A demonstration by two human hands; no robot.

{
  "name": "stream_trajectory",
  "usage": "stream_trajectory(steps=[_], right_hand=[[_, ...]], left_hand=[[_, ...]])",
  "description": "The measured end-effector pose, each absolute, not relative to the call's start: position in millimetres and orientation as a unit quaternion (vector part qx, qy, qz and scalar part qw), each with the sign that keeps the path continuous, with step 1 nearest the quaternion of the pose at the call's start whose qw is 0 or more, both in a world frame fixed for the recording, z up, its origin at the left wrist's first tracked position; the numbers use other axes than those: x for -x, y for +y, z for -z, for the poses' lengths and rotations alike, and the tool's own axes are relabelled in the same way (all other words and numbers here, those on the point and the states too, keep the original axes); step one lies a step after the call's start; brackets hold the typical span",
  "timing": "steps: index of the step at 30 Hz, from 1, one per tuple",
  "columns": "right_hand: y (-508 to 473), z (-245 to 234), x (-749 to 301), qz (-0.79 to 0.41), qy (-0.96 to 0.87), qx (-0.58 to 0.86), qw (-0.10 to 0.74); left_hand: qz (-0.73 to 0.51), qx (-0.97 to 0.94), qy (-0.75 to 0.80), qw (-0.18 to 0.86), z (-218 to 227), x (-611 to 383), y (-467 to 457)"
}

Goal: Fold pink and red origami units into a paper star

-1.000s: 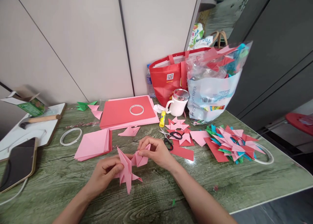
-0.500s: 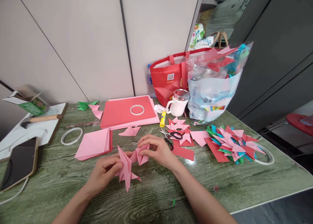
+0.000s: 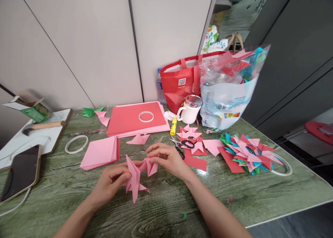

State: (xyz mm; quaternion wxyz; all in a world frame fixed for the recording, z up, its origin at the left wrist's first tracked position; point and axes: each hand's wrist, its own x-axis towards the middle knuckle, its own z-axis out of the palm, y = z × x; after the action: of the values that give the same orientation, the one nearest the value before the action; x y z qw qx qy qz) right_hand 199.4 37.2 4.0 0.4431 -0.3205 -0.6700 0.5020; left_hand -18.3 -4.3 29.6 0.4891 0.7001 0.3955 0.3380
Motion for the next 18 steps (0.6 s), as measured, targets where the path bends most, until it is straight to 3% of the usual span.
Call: stream_trajectory(steps=[7,13,18], right_hand=[[35.7,-9.0,-200.4,-0.479,-0.689,0.330,0.432],[34.0,-11.6,-199.4,-0.527,-0.677,0.348,0.379],[35.4,1.7,-192.2,-0.487,-0.630,0.415,0.440]], left_hand=[[-0.335,-0.695,0.397,0.498,-29.1,19.9,-3.9],[-0.327,-0.705,0.400,0.487,-30.1,19.4,-4.4],[-0.326,-0.710,0.407,0.473,-29.1,16.0,-6.0]])
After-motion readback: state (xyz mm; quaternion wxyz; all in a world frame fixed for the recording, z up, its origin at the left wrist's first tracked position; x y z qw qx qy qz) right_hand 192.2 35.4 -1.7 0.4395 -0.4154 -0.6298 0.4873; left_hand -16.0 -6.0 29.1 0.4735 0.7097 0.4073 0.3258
